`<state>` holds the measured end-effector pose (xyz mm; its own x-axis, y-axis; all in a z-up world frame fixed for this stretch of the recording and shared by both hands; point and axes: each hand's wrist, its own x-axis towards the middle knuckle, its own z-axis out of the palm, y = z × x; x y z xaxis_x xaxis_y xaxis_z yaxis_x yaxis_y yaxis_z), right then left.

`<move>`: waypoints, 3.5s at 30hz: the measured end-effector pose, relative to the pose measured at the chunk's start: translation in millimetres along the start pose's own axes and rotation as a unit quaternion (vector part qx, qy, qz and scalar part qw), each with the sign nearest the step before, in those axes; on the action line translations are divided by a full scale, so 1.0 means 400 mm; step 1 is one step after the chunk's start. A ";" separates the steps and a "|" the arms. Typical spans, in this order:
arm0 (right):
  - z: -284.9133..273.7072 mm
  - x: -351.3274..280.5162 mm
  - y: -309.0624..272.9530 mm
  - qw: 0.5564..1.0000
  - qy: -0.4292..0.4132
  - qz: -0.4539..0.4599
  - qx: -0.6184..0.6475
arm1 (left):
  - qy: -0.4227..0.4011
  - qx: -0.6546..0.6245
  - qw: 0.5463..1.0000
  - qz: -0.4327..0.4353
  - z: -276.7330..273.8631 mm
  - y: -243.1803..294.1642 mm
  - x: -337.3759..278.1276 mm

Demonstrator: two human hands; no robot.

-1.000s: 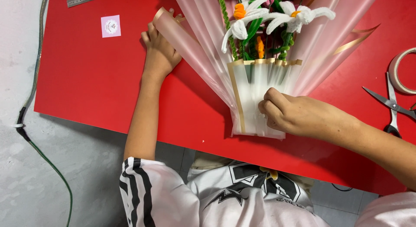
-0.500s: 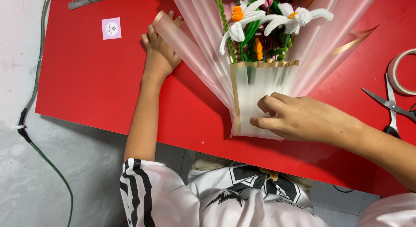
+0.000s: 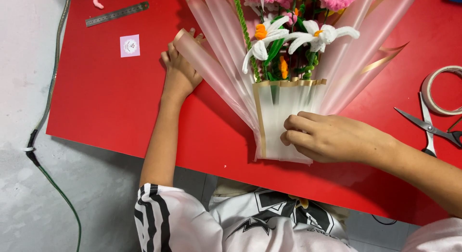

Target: Finishing a flower bouquet by wrapping the stems with tape and tying a decorative white ribbon.

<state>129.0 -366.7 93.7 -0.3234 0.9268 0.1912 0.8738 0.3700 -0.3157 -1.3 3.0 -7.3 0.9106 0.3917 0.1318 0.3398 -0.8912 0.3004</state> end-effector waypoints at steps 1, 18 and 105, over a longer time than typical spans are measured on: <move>0.006 -0.001 0.000 1.000 0.001 -0.001 -0.002 | 0.002 0.001 1.000 0.001 -0.010 0.012 -0.004; -0.024 0.001 -0.026 0.985 -0.045 -0.028 -0.163 | -0.048 0.023 0.998 -0.027 0.001 0.004 0.002; -0.285 0.197 1.031 0.832 -0.056 0.534 -0.142 | 0.015 0.015 0.998 0.061 0.092 -0.122 0.065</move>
<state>505.2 -148.3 84.4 0.6742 0.7228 -0.1513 0.7297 -0.6837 -0.0146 14.5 48.5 -53.5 0.9384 0.2866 0.1932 0.2349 -0.9389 0.2517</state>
